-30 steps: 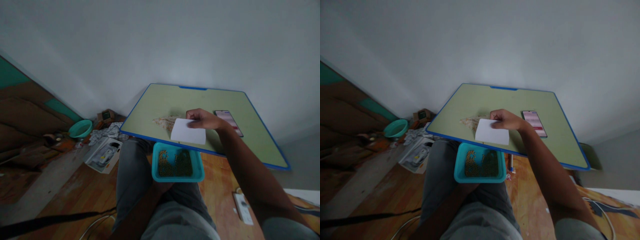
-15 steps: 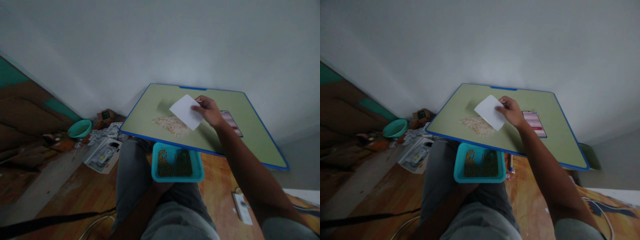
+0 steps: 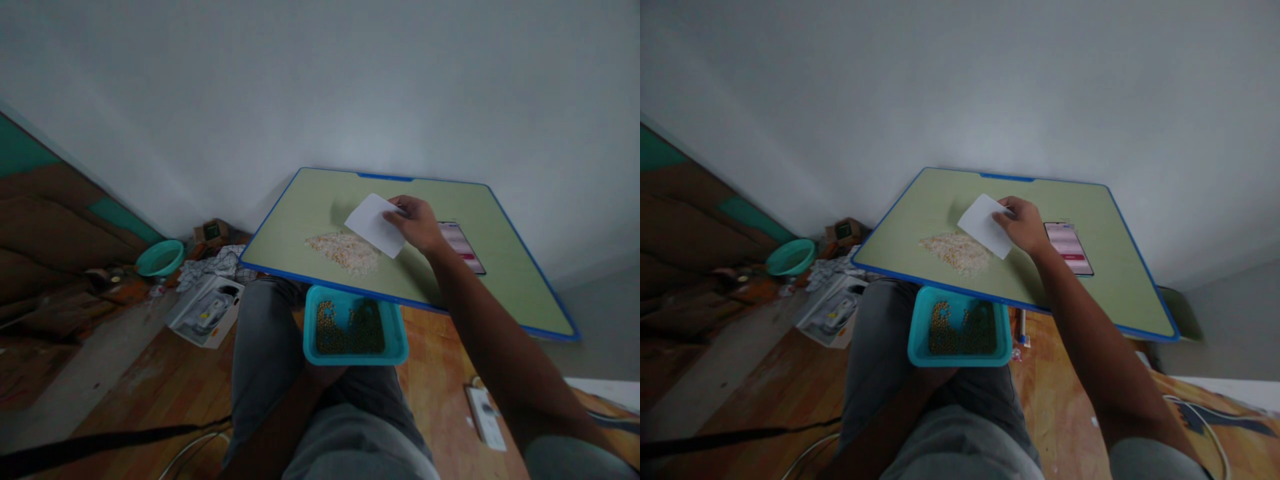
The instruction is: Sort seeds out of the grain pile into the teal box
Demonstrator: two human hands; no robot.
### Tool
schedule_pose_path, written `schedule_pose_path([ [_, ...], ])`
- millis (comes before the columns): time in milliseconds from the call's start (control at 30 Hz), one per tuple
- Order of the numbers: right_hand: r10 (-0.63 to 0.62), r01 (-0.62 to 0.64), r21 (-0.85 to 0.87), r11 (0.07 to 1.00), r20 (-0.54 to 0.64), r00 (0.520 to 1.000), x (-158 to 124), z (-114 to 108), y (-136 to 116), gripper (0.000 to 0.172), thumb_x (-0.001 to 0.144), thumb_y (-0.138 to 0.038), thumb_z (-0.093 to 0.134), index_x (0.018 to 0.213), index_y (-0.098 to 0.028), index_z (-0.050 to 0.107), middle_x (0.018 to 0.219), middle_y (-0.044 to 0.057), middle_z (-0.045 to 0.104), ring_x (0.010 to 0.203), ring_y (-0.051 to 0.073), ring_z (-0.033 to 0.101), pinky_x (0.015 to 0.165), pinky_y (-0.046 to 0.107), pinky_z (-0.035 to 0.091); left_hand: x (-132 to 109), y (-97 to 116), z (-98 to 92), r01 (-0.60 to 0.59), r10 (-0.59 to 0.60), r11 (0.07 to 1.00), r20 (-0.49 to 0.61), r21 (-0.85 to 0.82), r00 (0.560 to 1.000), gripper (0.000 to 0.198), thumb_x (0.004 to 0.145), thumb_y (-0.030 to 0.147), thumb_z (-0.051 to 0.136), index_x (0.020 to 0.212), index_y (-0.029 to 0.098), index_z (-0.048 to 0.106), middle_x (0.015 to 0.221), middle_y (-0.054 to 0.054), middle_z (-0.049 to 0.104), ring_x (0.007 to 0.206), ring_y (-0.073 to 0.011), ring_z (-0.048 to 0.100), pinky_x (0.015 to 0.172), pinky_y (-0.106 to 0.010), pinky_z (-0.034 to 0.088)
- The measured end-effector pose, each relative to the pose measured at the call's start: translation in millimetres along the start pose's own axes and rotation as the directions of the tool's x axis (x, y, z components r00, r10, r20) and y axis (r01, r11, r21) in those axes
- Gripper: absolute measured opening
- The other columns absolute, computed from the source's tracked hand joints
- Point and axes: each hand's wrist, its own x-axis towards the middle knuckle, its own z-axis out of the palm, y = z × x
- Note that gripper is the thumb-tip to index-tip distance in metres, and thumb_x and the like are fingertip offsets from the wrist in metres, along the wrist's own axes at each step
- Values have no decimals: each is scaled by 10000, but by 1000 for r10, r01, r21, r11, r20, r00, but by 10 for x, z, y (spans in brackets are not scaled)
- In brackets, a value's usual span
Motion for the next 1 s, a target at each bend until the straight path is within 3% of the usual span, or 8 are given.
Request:
schedule_pose_path([
  [167,40,-49,112,993,76,996,-14,5,-4,556,656,-238,752,1189,-259,595,1058,63,737,905,295,700,756,430,593,0,0,71,7,-7,1000,12,-5,1000,598,874,519,94,1211,287,530,1313,-15,572,1080,-217,583,1067,-445,333],
  [267,77,-90,201,975,71,995,-20,12,14,688,657,-227,750,1285,-293,476,1089,53,712,901,281,701,710,390,592,-4,-4,69,13,-12,1000,30,-11,999,596,877,513,85,1216,291,523,1328,-20,558,1085,-213,581,1064,-447,333],
  [400,101,-109,201,973,48,994,-2,11,45,678,684,-256,772,1269,-290,432,1076,54,705,881,268,706,681,366,590,-13,-5,-8,32,-31,999,44,-11,999,542,875,511,148,1222,306,510,1277,4,604,1162,-220,530,1100,-462,274],
  [600,38,-54,133,990,118,992,-6,12,39,623,702,-292,792,1259,-268,513,972,45,701,753,238,667,627,362,544,-8,-2,7,31,-31,999,56,-7,998,524,882,496,157,1240,307,490,1365,5,518,1227,-225,474,1098,-452,283],
  [733,31,-53,106,993,206,978,-29,41,59,630,699,-321,786,1266,-253,522,890,17,684,689,215,638,581,326,492,-6,-10,-18,23,-23,1000,42,-8,999,536,875,516,166,1255,296,474,1340,-14,547,1201,-220,500,1115,-449,256],
  [1000,11,-85,205,975,337,942,-59,83,19,658,704,-334,818,1284,-287,510,894,0,674,786,248,690,640,359,559,-11,-11,-17,13,-13,1000,44,2,999,546,872,508,149,1193,309,542,1344,0,542,1228,-235,475,1108,-469,259],
])
